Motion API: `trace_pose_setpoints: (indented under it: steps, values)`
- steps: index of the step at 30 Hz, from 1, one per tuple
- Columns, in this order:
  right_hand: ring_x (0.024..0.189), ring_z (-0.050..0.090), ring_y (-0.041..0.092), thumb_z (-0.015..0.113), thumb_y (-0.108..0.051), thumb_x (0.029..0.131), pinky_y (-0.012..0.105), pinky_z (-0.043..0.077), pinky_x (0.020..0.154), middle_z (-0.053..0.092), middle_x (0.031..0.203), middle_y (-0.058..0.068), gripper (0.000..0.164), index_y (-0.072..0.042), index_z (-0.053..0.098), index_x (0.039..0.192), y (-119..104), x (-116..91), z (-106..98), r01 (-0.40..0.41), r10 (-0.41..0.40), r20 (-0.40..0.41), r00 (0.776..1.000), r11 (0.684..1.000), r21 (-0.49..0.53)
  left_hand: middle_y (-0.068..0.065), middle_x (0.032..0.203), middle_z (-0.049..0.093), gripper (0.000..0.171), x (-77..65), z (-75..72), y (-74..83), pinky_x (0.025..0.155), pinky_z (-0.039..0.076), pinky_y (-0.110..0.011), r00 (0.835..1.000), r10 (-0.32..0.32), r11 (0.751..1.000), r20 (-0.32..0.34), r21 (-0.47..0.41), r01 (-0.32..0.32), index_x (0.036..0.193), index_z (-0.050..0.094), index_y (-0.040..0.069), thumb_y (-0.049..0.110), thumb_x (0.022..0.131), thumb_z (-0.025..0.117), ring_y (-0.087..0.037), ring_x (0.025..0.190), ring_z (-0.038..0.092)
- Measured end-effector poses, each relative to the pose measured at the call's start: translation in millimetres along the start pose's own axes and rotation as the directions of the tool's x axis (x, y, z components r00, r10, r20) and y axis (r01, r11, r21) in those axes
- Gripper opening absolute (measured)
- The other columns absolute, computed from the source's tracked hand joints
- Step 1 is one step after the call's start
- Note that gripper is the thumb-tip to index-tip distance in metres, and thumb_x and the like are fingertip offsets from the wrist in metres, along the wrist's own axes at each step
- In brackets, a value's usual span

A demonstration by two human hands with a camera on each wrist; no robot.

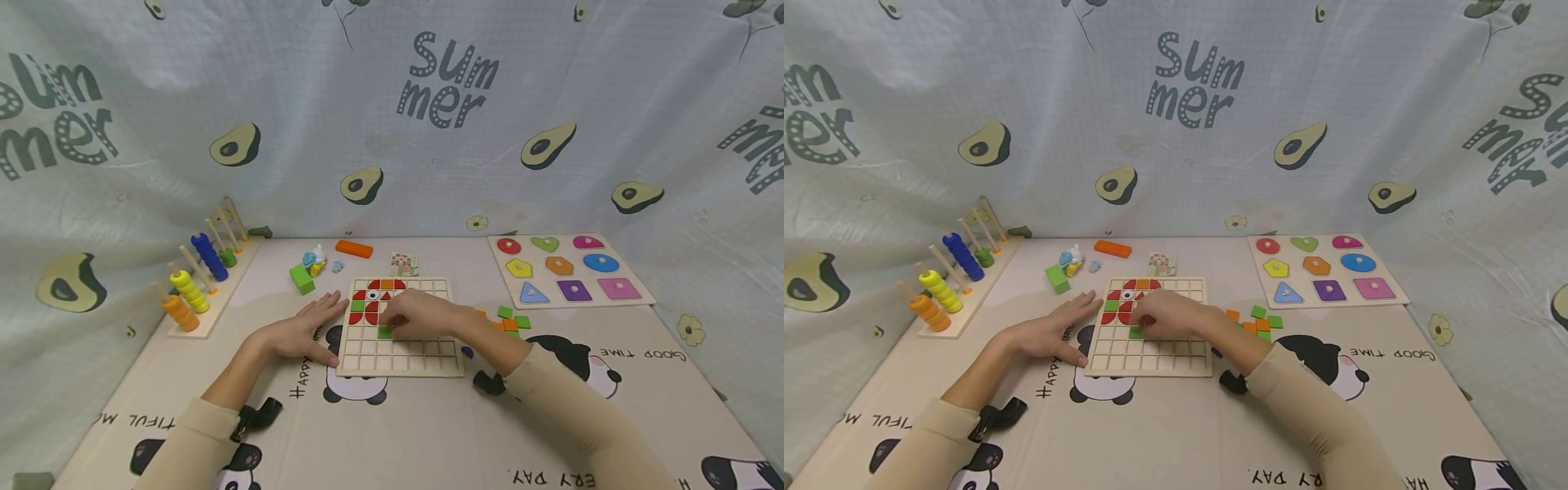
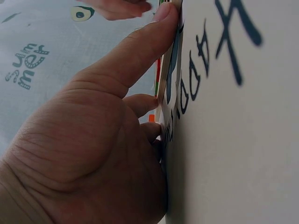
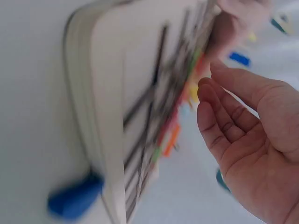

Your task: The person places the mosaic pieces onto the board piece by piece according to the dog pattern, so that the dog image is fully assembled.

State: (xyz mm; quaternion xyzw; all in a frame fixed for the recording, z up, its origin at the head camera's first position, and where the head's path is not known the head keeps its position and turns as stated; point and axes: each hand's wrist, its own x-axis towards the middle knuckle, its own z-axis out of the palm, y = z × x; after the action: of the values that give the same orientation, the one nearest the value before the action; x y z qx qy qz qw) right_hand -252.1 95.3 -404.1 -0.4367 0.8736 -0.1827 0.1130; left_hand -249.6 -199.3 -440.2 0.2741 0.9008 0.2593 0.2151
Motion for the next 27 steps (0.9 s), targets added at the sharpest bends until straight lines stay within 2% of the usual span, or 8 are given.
trace_pose_setpoints:
  steps: [6, 12, 16, 21, 24, 27]
  values:
    - [0.091, 0.06, 0.013, 0.071, -0.019, 0.088, 0.027, 0.053, 0.078, 0.066, 0.113, 0.0, 0.03, -0.016, 0.069, 0.118, 21, -51, -30, -0.057, 0.068, -0.137, 0.988, 0.995, 0.083, 0.0, 0.162, -0.003, 0.114, -1.1, 0.3, 1.1, 0.117, -0.001, -0.055, 1.0, 0.018, 1.0, -0.007, -0.001, -0.018, 0.155, 0.015, 0.025, 0.055, 0.067, 0.08, -0.027, 0.147, -0.008]
    - [0.093, 0.059, 0.014, 0.073, -0.023, 0.086, 0.029, 0.053, 0.079, 0.064, 0.108, -0.013, 0.031, -0.026, 0.068, 0.117, 52, -107, -50, -0.179, 0.198, -0.263, 0.944, 0.979, 0.096, 0.0, 0.162, -0.003, 0.114, -0.7, 0.9, 0.0, 0.116, 0.0, -0.056, 1.0, 0.016, 1.0, -0.006, 0.0, -0.016, 0.155, 0.015, 0.026, 0.056, 0.067, 0.08, -0.028, 0.147, -0.008]
    - [0.092, 0.059, 0.013, 0.074, -0.017, 0.085, 0.03, 0.053, 0.079, 0.067, 0.108, -0.006, 0.033, -0.02, 0.068, 0.118, 72, -131, -51, -0.253, 0.272, -0.278, 0.922, 0.962, 0.103, 0.001, 0.162, -0.004, 0.113, -0.8, 0.8, -0.4, 0.116, -0.001, -0.056, 1.0, 0.016, 1.0, -0.002, -0.005, -0.016, 0.155, 0.015, 0.026, 0.056, 0.067, 0.08, -0.027, 0.147, -0.009]
    - [0.089, 0.058, 0.015, 0.074, -0.014, 0.084, 0.029, 0.054, 0.075, 0.069, 0.107, 0.004, 0.035, -0.013, 0.069, 0.119, 88, -143, -44, -0.3, 0.329, -0.233, 0.915, 0.942, 0.153, 0.001, 0.162, -0.004, 0.113, -1.2, 0.8, -0.3, 0.116, -0.001, -0.056, 1.0, 0.014, 1.0, -0.002, -0.009, -0.014, 0.155, 0.015, 0.026, 0.055, 0.068, 0.079, -0.028, 0.147, -0.009]
    - [0.088, 0.058, 0.016, 0.074, -0.019, 0.085, 0.028, 0.054, 0.072, 0.068, 0.103, 0.0, 0.034, -0.015, 0.069, 0.119, 90, -139, -36, -0.325, 0.356, -0.177, 0.917, 0.928, 0.183, 0.001, 0.162, -0.004, 0.113, -1.2, 0.7, 0.5, 0.116, -0.001, -0.056, 1.0, 0.014, 1.0, -0.002, -0.01, -0.014, 0.155, 0.015, 0.026, 0.055, 0.068, 0.079, -0.028, 0.147, -0.009]
    - [0.083, 0.056, 0.014, 0.075, -0.026, 0.085, 0.027, 0.053, 0.069, 0.066, 0.094, -0.006, 0.03, -0.016, 0.072, 0.113, 89, -131, -26, -0.33, 0.348, -0.148, 0.926, 0.934, 0.135, 0.001, 0.162, -0.004, 0.113, -1.0, 1.0, 0.5, 0.116, -0.001, -0.056, 1.0, 0.014, 1.0, -0.004, -0.01, -0.014, 0.155, 0.015, 0.026, 0.055, 0.067, 0.08, -0.028, 0.147, -0.009]
